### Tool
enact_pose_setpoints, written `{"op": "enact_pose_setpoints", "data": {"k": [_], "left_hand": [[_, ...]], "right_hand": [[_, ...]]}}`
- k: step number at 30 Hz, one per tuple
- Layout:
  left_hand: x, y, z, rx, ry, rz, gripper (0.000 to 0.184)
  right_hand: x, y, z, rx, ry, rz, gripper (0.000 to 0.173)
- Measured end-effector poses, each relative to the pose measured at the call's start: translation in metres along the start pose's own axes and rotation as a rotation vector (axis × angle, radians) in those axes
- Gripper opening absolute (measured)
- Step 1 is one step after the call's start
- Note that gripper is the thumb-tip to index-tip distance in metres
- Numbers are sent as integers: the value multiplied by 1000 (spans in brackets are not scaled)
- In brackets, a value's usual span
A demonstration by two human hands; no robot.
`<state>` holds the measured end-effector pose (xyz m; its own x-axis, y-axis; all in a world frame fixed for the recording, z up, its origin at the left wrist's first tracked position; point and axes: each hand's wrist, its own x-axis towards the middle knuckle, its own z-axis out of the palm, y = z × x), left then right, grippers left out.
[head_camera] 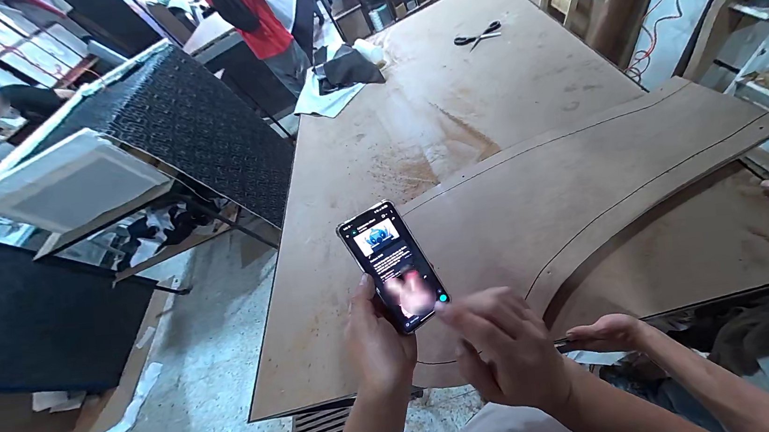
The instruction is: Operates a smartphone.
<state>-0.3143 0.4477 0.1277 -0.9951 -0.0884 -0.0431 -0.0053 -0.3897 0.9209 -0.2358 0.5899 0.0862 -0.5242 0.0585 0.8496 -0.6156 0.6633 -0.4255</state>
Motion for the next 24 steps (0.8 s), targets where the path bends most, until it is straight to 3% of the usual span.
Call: {"op": "enact_pose_setpoints", "data": {"k": [2,5,11,15,24], "left_hand": [[1,1,2,-1,11,6,43],[0,2,7,14,23,18,42],[-2,4,15,10,-15,23,45],[-7,8,25,50,-58,80,45],[-13,14,37,85,-40,102,45]], "right_hand": [[-2,0,5,10,-102,-21,27],[-7,-4,14,-38,-209,18,31],[-2,-10,16,-126,-178,104,36],[-2,-19,13,-146,-174,145,53],[2,-22,12,-126,-150,181,52]]}}
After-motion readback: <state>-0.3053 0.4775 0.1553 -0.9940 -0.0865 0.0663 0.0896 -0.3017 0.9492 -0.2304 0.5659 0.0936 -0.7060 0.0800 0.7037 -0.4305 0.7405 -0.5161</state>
